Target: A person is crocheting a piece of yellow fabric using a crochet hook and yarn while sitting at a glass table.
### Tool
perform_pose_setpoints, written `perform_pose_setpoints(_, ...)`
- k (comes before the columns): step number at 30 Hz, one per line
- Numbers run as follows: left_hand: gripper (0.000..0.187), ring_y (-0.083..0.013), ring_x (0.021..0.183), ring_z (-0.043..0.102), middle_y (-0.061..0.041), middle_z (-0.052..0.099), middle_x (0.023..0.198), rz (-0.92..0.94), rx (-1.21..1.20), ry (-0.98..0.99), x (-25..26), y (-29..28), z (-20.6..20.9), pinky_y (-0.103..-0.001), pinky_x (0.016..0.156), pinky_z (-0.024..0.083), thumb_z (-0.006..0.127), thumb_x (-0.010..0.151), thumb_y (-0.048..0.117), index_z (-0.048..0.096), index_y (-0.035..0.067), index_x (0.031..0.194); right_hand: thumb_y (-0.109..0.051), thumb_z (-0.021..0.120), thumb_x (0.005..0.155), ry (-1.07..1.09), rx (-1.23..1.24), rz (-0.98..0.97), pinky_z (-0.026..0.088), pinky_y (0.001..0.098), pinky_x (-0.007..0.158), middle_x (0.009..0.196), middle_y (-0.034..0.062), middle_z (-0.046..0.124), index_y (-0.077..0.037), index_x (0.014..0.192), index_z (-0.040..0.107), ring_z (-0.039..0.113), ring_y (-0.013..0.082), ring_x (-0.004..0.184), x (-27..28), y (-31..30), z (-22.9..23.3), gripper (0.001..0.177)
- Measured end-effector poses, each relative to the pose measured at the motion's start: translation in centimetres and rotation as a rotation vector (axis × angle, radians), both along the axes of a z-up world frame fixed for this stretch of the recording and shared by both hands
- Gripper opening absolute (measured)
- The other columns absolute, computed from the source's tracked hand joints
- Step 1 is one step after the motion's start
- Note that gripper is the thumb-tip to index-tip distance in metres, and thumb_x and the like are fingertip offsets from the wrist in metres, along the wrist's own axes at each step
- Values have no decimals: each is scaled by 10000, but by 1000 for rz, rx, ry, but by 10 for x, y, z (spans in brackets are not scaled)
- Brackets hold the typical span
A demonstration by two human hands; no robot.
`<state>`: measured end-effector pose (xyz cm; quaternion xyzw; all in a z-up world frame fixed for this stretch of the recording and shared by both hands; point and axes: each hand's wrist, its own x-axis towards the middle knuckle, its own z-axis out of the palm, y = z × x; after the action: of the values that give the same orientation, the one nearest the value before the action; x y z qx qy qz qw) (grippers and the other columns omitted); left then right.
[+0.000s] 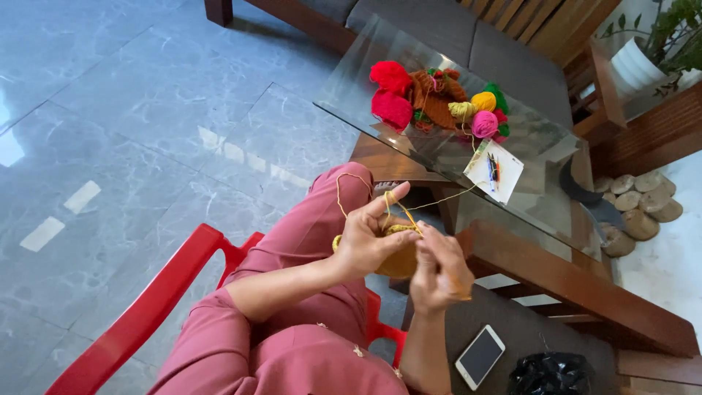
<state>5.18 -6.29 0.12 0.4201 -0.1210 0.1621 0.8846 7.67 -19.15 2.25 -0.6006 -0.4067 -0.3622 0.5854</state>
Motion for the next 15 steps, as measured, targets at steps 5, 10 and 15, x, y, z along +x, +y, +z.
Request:
perform_pose_setpoints(5, 813, -96, 848, 715, -128, 771, 961, 10, 54, -66, -9, 0, 1, -267, 779, 636, 741, 861, -105, 410, 59, 1586, -118, 804, 896, -454, -91, -296, 565, 529, 805, 943, 204, 788, -19, 930, 789, 677, 377, 789, 19, -2, -22, 106)
perform_pose_setpoints(10, 805, -179, 822, 756, -186, 766, 938, -112, -55, -96, -10, 20, 10, -316, 737, 657, 795, 796, -136, 474, 1, 1522, -198, 702, 976, -69, 162, 128, 542, 517, 865, 910, 250, 749, 34, 966, 700, 662, 331, 832, 14, 12, -25, 233)
perform_pose_setpoints(15, 747, -44, 875, 683, -33, 758, 946, -236, 222, -32, -20, 47, 20, -185, 758, 546, 765, 914, 152, 422, 29, 1567, -217, 649, 1040, 285, 286, 148, 676, 533, 877, 918, 173, 719, -60, 1030, 600, 756, 305, 808, -16, 22, -10, 165)
